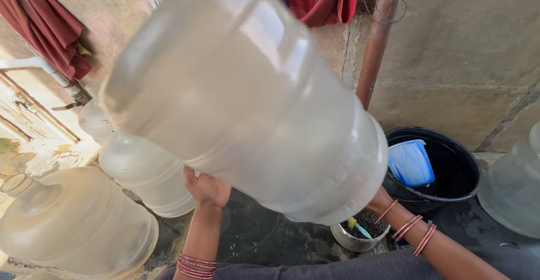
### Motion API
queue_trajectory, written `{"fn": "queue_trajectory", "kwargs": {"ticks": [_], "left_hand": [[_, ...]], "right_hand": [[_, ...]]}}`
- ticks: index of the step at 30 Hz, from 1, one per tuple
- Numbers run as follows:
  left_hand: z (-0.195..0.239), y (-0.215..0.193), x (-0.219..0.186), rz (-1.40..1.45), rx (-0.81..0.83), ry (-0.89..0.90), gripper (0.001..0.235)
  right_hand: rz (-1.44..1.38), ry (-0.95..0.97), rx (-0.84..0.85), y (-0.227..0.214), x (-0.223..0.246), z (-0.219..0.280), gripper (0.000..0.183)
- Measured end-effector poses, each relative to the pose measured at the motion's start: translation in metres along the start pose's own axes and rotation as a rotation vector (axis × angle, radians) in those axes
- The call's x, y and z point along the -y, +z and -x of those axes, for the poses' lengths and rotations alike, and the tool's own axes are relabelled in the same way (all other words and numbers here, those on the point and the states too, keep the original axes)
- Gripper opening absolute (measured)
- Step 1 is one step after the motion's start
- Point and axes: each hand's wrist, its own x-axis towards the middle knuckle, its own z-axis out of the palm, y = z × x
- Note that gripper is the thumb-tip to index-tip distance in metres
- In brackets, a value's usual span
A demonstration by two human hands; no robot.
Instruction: The person sits on the floor and repeatedly rinses large transparent water containers by scooping water from a bucket with a blue jug, pouring it into the containers, and shaking them to clean the interior. The person handles several containers one at a time, pouring out the rinse water and placing them aside.
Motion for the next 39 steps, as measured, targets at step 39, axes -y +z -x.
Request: {"fn": "queue_trajectory", "kwargs": {"ticks": [39], "left_hand": [[-0.009, -0.035, 0.022, -0.164, -0.052, -0.011, 0.069]], "right_hand": [[-0.274, 0.120, 0.144, 0.023, -0.027, 0.001, 0.078]]}}
